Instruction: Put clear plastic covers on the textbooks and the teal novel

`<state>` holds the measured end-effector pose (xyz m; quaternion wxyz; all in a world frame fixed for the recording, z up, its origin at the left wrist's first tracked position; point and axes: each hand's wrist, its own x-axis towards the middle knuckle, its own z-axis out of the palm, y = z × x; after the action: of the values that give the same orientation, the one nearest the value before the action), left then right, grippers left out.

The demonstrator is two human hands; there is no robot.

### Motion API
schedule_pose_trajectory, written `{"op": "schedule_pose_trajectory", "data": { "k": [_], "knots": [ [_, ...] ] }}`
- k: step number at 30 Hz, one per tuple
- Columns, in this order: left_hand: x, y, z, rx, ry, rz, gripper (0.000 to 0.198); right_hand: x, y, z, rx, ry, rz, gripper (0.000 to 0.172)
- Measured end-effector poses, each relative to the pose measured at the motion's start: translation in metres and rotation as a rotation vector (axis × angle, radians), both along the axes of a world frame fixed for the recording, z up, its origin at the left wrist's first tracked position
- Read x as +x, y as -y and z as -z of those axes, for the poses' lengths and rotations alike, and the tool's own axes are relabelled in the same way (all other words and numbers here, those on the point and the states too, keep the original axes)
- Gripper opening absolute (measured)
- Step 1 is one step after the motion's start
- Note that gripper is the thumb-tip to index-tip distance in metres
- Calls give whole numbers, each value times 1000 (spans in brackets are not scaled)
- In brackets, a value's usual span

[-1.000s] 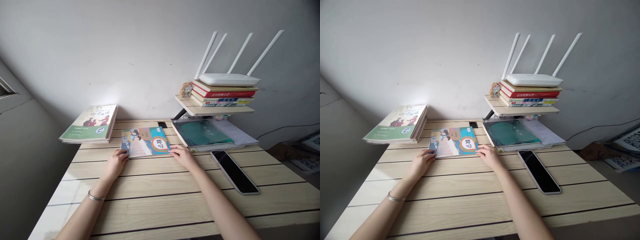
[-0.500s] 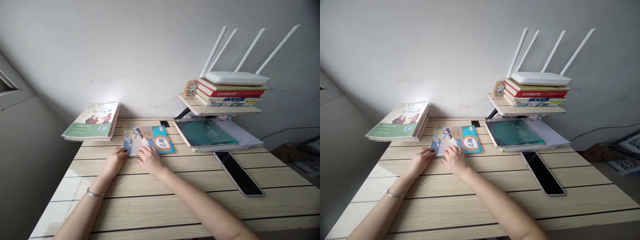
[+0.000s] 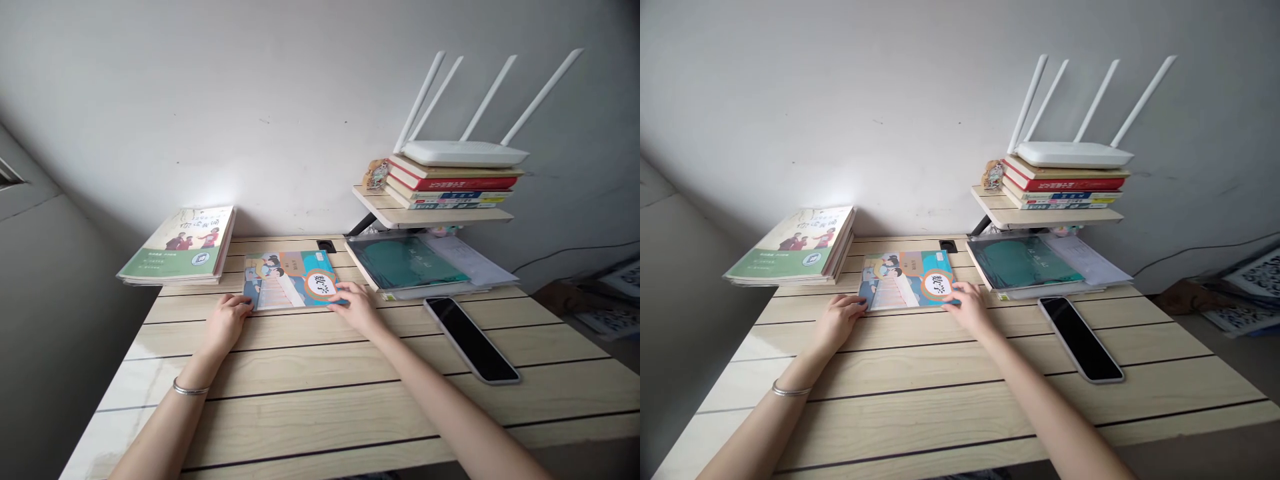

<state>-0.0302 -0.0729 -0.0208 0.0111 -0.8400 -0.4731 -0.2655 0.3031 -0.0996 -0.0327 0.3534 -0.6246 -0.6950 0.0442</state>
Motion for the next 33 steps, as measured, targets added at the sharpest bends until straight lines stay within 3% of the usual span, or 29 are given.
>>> {"op": "schedule_pose_trajectory", "data": {
  "k": [4, 8, 13, 18, 21, 24, 28, 31, 33],
  "knots": [
    [2, 1, -2, -14, -39, -41, 29, 23, 5, 1, -37, -104, -33, 8],
    [2, -3, -1, -25, -66, -29, 32, 16, 8, 0, -49, -168, -17, 8],
    [3, -6, -2, -2, -163, -67, 36, 8, 18, -4, -93, -74, -48, 8],
    [8, -10, -17, -51, -265, -151, 39, -13, 44, -15, -163, 52, -25, 13],
    [15, -22, -29, -122, -218, -204, 35, -21, 47, -28, -266, 103, -99, 16],
    [26, -41, -36, -187, -97, -288, 29, -15, 21, -42, -277, 99, -145, 19],
    [48, -61, -37, -208, 11, -407, 31, 6, -45, -50, -205, 133, 14, 26],
    [66, -58, -31, -225, 122, -490, 42, 15, -82, -44, -306, 188, 117, 35],
    [76, -47, -23, -317, 280, -487, 49, 16, -94, -40, -344, 203, 132, 33]
  ]
}}
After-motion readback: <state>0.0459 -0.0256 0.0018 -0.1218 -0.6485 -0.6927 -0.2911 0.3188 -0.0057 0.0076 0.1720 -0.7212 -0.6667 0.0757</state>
